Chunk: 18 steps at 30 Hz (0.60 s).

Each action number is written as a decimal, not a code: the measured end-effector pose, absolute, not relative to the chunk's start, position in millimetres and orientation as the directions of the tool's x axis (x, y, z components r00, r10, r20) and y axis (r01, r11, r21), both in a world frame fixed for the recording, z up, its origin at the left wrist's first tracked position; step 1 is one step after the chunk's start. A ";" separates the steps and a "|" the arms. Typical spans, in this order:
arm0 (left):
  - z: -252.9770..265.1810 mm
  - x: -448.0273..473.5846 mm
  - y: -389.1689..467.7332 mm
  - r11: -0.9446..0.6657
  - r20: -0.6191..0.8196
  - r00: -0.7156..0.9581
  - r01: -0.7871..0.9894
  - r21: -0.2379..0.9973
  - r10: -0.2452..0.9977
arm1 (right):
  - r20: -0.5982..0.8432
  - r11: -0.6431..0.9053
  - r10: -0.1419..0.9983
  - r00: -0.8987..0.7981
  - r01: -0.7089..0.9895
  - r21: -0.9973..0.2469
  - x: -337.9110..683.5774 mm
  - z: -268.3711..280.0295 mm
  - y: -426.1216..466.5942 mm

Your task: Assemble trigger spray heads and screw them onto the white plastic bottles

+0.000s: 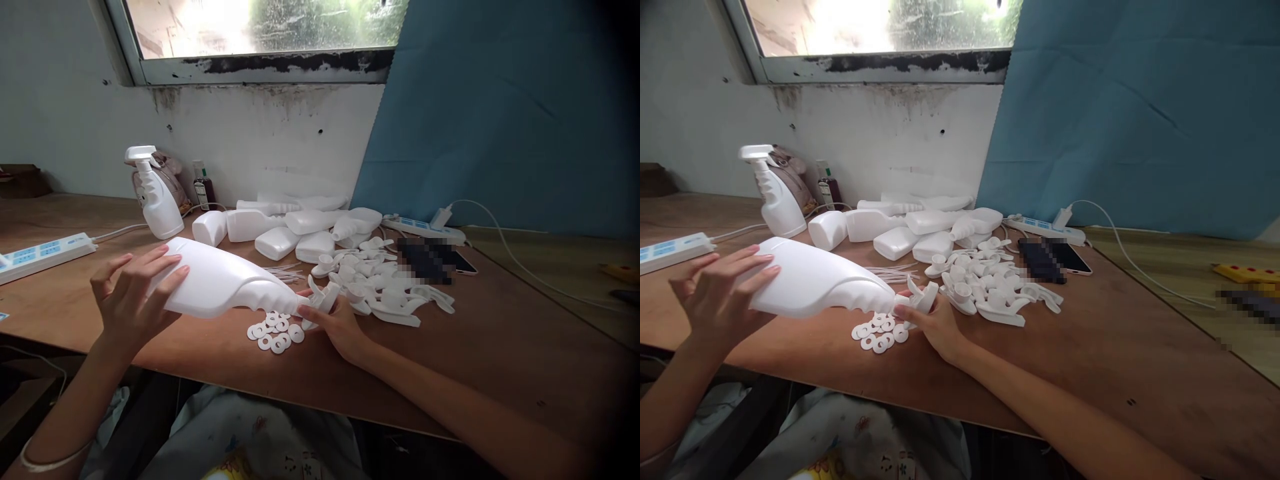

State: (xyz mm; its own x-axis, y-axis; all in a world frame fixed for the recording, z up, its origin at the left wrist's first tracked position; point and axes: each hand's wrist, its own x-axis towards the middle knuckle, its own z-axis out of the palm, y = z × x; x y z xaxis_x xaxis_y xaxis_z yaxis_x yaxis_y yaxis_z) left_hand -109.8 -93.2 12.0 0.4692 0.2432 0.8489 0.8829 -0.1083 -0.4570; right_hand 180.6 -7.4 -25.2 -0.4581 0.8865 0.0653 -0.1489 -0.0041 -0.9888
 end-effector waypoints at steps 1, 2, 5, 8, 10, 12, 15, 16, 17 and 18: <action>13.5 -104.8 -94.3 -0.099 0.841 0.458 0.888 -0.450 0.287 | 0.061 -0.002 0.891 -0.450 -0.140 -0.990 180.4 -25.4 -7.4; 15.2 -100.0 -95.3 -0.094 0.834 0.443 0.894 -0.437 0.329 | 0.065 0.007 0.895 -0.442 -0.132 -0.991 180.2 -25.4 -7.5; 20.7 -88.5 -95.9 -0.110 0.804 0.374 0.924 -0.367 0.462 | 0.118 0.073 0.895 -0.431 -0.121 -0.990 180.4 -26.0 -8.6; 23.9 -83.4 -93.1 -0.210 0.737 0.324 0.946 -0.247 0.593 | 0.187 0.151 0.875 -0.446 -0.117 -0.982 181.7 -28.6 -10.4; 23.7 -84.1 -91.5 -0.271 0.691 0.336 0.940 -0.206 0.640 | 0.235 0.210 0.856 -0.461 -0.105 -0.972 182.7 -30.9 -12.2; 22.6 -86.7 -91.6 -0.285 0.659 0.353 0.934 -0.213 0.665 | 0.276 0.266 0.836 -0.474 -0.089 -0.960 183.3 -32.4 -14.5; 21.4 -89.8 -94.6 -0.294 0.630 0.374 0.927 -0.233 0.680 | 0.335 0.338 0.809 -0.482 -0.084 -0.937 183.7 -31.8 -18.2; 21.3 -89.8 -95.7 -0.300 0.631 0.381 0.924 -0.236 0.676 | 0.357 0.361 0.800 -0.481 -0.088 -0.928 183.8 -30.9 -19.0; 21.3 -89.1 -96.6 -0.302 0.640 0.387 0.922 -0.243 0.664 | 0.375 0.380 0.794 -0.478 -0.090 -0.920 184.0 -29.9 -19.4; 21.3 -87.8 -97.1 -0.295 0.655 0.390 0.921 -0.256 0.648 | 0.384 0.391 0.794 -0.471 -0.088 -0.916 184.3 -28.9 -19.3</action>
